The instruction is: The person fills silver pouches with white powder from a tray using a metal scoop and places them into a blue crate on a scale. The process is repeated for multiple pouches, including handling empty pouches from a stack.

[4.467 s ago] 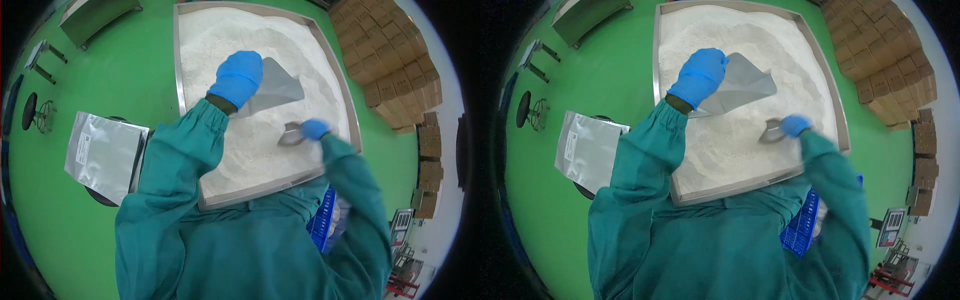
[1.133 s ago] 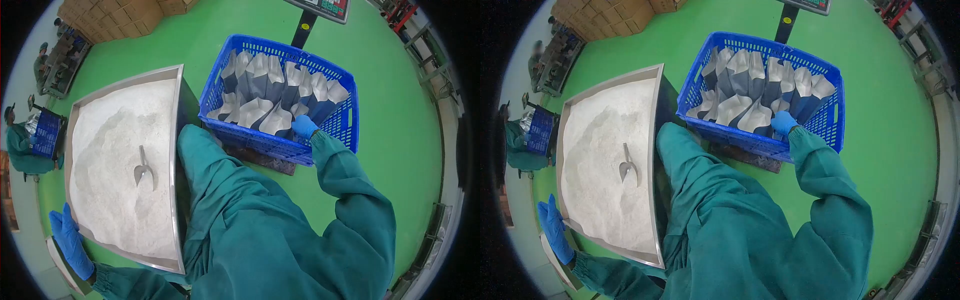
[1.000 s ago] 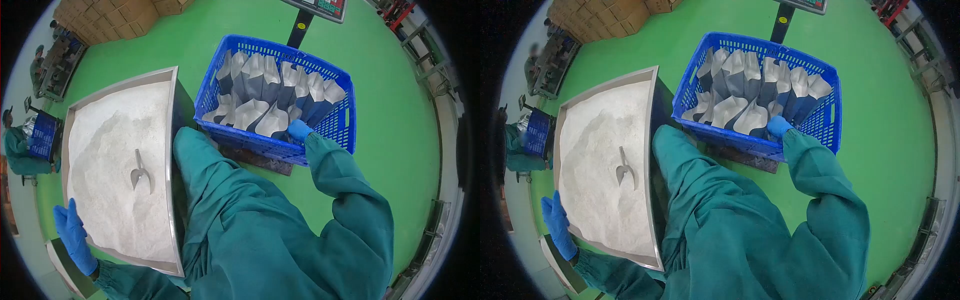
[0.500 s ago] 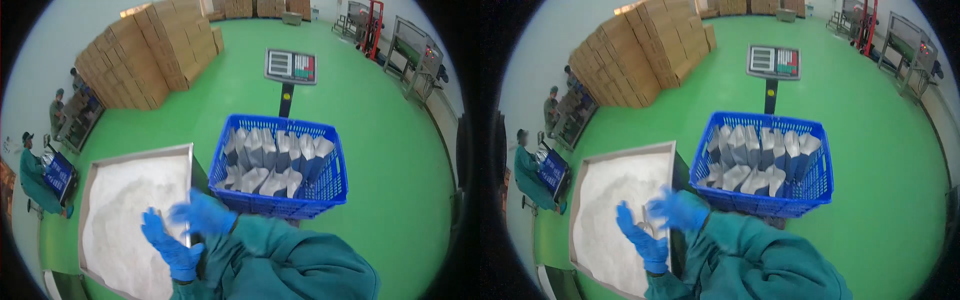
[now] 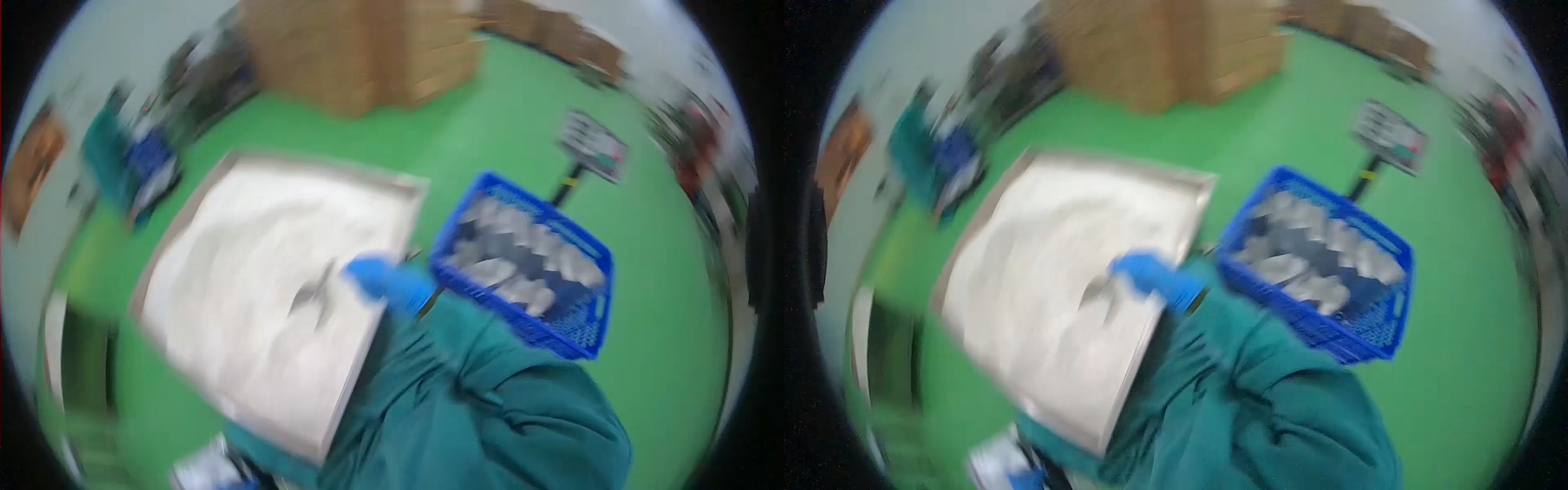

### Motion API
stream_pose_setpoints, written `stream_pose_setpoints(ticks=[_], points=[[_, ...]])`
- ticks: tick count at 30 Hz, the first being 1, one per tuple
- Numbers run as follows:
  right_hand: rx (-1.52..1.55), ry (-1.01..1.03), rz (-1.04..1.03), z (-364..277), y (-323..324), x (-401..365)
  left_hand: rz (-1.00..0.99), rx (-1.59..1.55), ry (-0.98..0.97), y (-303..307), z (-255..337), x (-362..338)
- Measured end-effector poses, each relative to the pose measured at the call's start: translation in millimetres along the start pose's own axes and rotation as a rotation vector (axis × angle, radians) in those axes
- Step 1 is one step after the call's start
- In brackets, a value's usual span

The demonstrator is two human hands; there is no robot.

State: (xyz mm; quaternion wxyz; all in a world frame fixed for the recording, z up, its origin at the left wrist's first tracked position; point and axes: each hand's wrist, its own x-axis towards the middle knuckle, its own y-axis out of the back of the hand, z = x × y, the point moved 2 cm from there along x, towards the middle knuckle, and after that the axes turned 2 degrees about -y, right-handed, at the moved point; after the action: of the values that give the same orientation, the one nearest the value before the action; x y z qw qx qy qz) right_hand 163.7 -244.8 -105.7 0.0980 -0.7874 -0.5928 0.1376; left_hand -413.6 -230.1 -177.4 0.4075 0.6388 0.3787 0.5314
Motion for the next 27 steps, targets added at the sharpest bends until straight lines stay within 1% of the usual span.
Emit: stream_pose_setpoints(ticks=[1,2,3,4,5,6,7,8,9,10,11,12,13,14,15,16,17,18,19,21,22,23,24,25,26,27], points=[[-0.029,0.135,-0.043,8,-4,17,-0.119,-0.010,-0.034,-16,-13,-16],[-0.219,0.007,-0.014,16,-6,45,-0.204,-0.021,-0.070,-29,-21,-29],[-0.518,-0.028,-0.018,32,-6,77,-0.242,0.013,-0.093,-35,-37,-50],[-0.581,-0.158,-0.009,27,-27,82,-0.284,-0.695,0.457,11,-11,-34],[-0.744,-0.120,-0.093,40,-36,100,-0.221,-0.800,0.461,-2,-21,-39],[-0.983,-0.032,-0.159,49,-51,112,-0.255,-0.797,0.493,-8,-30,-43],[-1.116,0.071,-0.237,66,-58,123,-0.281,-0.806,0.510,-13,-40,-50],[-1.347,0.219,-0.291,88,-59,136,-0.283,-0.802,0.543,-22,-48,-61],[-1.569,0.381,-0.333,104,-61,147,-0.133,-0.591,0.311,-28,-52,-66],[-1.573,0.376,-0.353,111,-64,160,0.008,-0.376,0.075,-33,-50,-64],[-1.841,0.239,-0.434,126,-54,173,-0.010,-0.372,0.086,-28,-34,-54],[-2.105,0.097,-0.520,138,-54,177,-0.106,-0.377,0.235,-18,-30,-49],[-2.108,0.097,-0.540,147,-49,180,-0.196,-0.382,0.384,-15,-28,-45],[-2.126,0.085,-0.614,154,-42,183,-0.163,-0.439,0.438,-21,-33,-47],[-2.142,0.074,-0.682,161,-36,188,-0.166,-0.437,0.449,-23,-38,-49],[-2.143,0.073,-0.689,162,-41,186,-0.184,-0.509,0.569,-26,-45,-48],[-2.086,0.114,-0.634,157,-50,177,-0.202,-0.583,0.686,-24,-43,-44],[-2.030,0.152,-0.575,152,-52,170,-0.237,-0.462,0.712,-18,-41,-37],[-2.030,0.143,-0.571,151,-45,167,-0.242,-0.464,0.706,-18,-35,-36],[-1.875,0.198,-0.379,146,-35,164,-0.045,-0.498,0.576,-20,-28,-33],[-1.871,0.208,-0.366,141,-36,160,0.126,-0.471,0.315,-33,-33,-43],[-1.862,0.205,-0.280,134,-36,153,0.139,-0.471,0.306,-28,-34,-42],[-1.850,0.204,-0.194,127,-35,149,-0.110,-0.370,0.417,-27,-36,-42],[-1.842,0.216,-0.176,127,-28,148,-0.358,-0.262,0.523,-23,-37,-42],[-1.703,0.209,-0.189,128,-19,147,-0.309,-0.233,0.516,-6,-41,-39],[-1.564,0.203,-0.197,127,-7,145,-0.218,-0.199,0.510,14,-44,-34]])
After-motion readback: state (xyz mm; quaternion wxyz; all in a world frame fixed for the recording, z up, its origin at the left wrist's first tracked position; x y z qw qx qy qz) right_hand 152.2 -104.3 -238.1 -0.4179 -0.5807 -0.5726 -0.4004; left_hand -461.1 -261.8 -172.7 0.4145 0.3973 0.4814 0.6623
